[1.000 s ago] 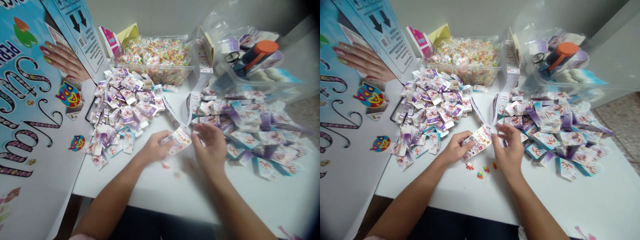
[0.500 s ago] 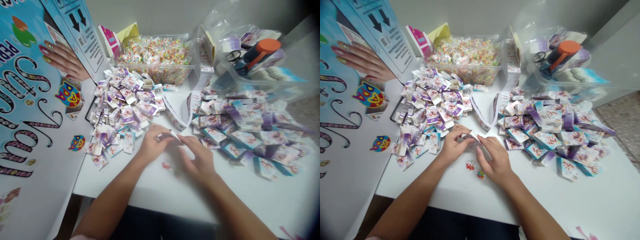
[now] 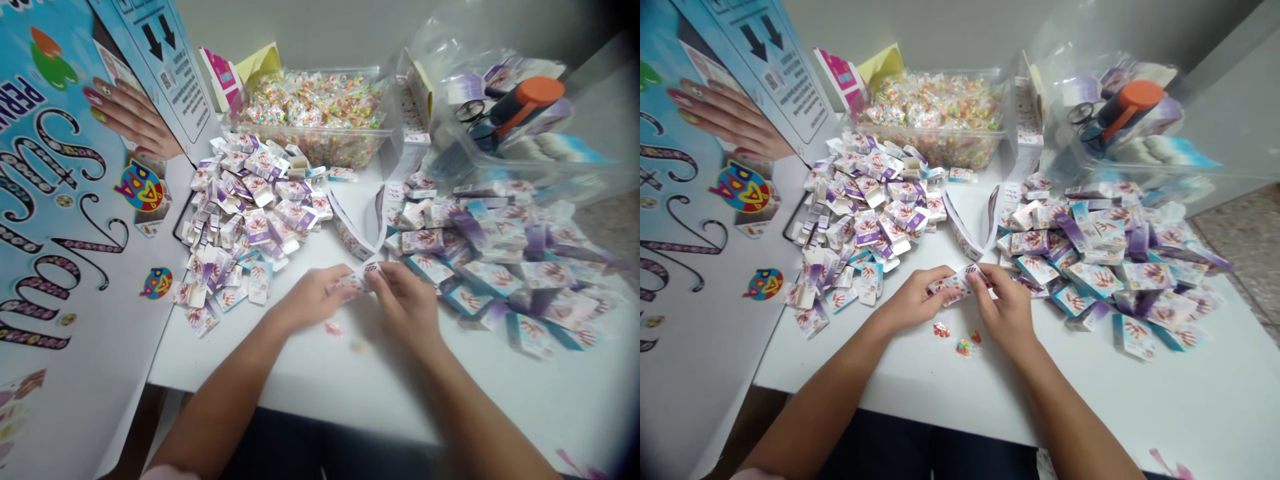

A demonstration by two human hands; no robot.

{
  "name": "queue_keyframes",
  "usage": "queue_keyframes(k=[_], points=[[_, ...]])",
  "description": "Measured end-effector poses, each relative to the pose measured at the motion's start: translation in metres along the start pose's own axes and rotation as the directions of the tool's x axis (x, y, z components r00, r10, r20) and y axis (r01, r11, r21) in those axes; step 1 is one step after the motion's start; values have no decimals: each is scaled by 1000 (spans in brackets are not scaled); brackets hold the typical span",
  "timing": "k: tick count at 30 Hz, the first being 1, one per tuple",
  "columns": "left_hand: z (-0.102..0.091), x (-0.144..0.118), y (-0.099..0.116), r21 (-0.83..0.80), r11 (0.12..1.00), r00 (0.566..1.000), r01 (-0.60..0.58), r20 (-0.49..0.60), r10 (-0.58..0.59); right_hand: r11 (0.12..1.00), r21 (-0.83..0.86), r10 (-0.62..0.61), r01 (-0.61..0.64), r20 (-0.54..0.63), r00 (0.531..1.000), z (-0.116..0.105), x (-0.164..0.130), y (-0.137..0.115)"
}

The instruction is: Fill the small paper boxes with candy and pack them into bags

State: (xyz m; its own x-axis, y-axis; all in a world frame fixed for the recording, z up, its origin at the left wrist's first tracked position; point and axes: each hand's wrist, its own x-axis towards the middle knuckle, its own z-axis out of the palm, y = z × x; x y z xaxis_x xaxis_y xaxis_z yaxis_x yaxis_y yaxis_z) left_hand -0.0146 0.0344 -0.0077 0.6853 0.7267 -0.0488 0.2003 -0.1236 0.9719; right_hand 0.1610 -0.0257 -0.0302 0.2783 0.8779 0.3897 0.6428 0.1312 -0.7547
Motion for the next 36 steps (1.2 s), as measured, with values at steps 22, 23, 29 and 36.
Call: queue_keyframes(k=[22,23,29,36], points=[[10,6,-18,183,981,874,-66,-463,145,989,-116,-96,95,-5,995,15,-13,-1],[7,5,-18,213,974,851,-73,-497,172,992,-94,-82,80,-19,996,14,-12,-3],[-13,-3,-12,527,850,659,11,-643,391,956,28,-294,293,136,946,2,-5,-3],[-40,-11,0,589,742,650,319,-706,282,928,247,-371,278,549,749,-7,-5,-8]])
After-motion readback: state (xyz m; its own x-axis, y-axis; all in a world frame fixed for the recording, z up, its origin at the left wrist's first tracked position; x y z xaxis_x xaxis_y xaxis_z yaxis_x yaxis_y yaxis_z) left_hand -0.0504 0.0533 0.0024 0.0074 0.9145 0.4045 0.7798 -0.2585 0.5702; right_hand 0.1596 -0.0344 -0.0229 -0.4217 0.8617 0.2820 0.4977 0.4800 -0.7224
